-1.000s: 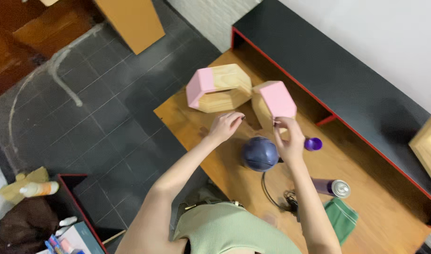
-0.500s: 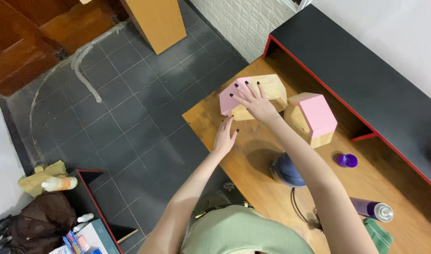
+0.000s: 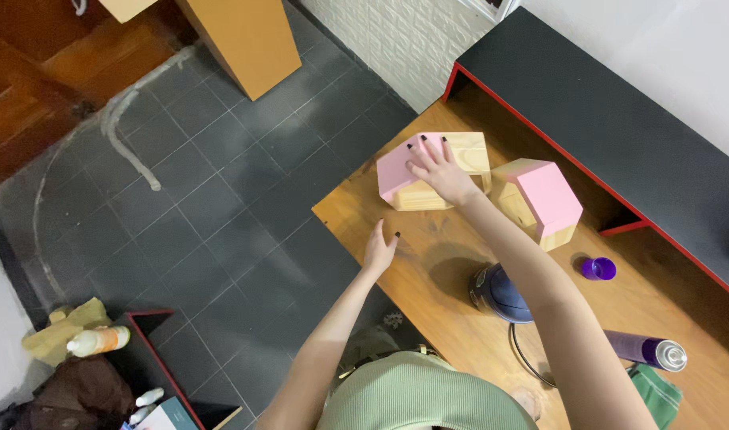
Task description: The person wipes a black shelf with a green cloth, then places three hexagonal wooden frames on the shelf. They also place a blue kettle, a purple-capped bottle, and a power adapter on the shelf. Finally, they wipe the wooden table with the cloth and move to another table.
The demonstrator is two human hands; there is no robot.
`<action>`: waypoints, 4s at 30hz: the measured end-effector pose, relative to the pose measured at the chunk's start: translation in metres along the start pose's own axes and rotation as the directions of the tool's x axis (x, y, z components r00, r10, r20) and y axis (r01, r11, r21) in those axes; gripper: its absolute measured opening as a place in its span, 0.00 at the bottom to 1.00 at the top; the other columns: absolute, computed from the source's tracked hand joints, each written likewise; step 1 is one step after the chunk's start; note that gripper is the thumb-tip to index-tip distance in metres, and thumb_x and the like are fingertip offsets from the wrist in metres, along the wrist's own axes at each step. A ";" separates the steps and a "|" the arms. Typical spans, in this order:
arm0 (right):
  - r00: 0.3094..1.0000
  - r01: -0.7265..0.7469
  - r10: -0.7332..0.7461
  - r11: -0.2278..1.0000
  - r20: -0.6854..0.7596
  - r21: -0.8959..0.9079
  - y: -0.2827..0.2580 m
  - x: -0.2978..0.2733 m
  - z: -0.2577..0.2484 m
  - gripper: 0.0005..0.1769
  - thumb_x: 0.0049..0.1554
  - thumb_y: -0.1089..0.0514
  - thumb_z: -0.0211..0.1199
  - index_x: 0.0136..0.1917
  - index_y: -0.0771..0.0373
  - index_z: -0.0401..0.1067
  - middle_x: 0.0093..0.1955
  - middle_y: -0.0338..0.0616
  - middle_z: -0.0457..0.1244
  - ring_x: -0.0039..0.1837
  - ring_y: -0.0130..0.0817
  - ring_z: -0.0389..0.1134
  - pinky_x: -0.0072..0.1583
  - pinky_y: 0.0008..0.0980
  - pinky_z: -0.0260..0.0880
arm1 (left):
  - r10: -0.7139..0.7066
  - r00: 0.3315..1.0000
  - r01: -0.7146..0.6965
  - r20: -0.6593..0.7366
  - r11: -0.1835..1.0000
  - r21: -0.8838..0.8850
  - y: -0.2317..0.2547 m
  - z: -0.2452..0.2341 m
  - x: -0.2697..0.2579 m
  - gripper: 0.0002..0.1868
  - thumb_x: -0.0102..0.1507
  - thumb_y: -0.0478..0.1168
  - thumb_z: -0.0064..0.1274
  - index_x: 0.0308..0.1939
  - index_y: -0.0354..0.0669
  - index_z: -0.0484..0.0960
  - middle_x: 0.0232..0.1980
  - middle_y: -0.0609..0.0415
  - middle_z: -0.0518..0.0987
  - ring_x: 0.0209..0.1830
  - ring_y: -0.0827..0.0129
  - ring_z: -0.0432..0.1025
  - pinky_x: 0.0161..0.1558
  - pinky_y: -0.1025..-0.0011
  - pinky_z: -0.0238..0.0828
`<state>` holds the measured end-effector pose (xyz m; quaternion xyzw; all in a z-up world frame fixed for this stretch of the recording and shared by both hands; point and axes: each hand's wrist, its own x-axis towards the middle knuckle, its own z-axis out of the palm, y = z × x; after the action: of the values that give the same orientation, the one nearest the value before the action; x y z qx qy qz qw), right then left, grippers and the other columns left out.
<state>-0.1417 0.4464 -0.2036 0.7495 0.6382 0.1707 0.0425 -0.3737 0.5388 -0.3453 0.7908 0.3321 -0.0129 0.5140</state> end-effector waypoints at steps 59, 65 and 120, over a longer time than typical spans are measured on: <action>-0.012 -0.609 0.803 0.467 -0.596 0.641 0.136 -0.560 -0.369 0.40 0.58 0.78 0.45 0.81 0.57 0.55 0.84 0.54 0.47 0.87 0.50 0.42 0.84 0.47 0.41 | 0.843 0.455 -0.656 0.288 0.536 -0.531 0.601 0.269 -0.120 0.33 0.68 0.32 0.47 0.77 0.60 0.61 0.47 0.59 0.79 0.33 0.74 0.62 0.35 0.76 0.59; -0.064 -0.582 0.828 0.423 -0.558 0.695 0.145 -0.576 -0.363 0.38 0.60 0.76 0.45 0.81 0.57 0.54 0.84 0.50 0.48 0.86 0.45 0.44 0.84 0.44 0.42 | 0.874 0.405 -0.705 0.266 0.485 -0.518 0.621 0.285 -0.123 0.34 0.68 0.29 0.46 0.76 0.58 0.59 0.73 0.54 0.72 0.70 0.61 0.69 0.63 0.71 0.68; 0.279 -0.539 0.938 0.329 -0.204 0.776 0.311 -0.157 -0.020 0.45 0.58 0.83 0.52 0.81 0.51 0.55 0.78 0.54 0.52 0.79 0.61 0.51 0.75 0.64 0.53 | 0.490 0.838 -0.541 -0.241 0.807 -0.238 0.405 0.081 0.277 0.29 0.71 0.36 0.48 0.75 0.62 0.62 0.70 0.46 0.69 0.73 0.46 0.63 0.72 0.49 0.63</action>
<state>0.1246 0.2343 -0.1285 0.8290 0.1659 0.2106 -0.4908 0.0865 0.5129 -0.1577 0.7630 0.1442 0.2441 0.5808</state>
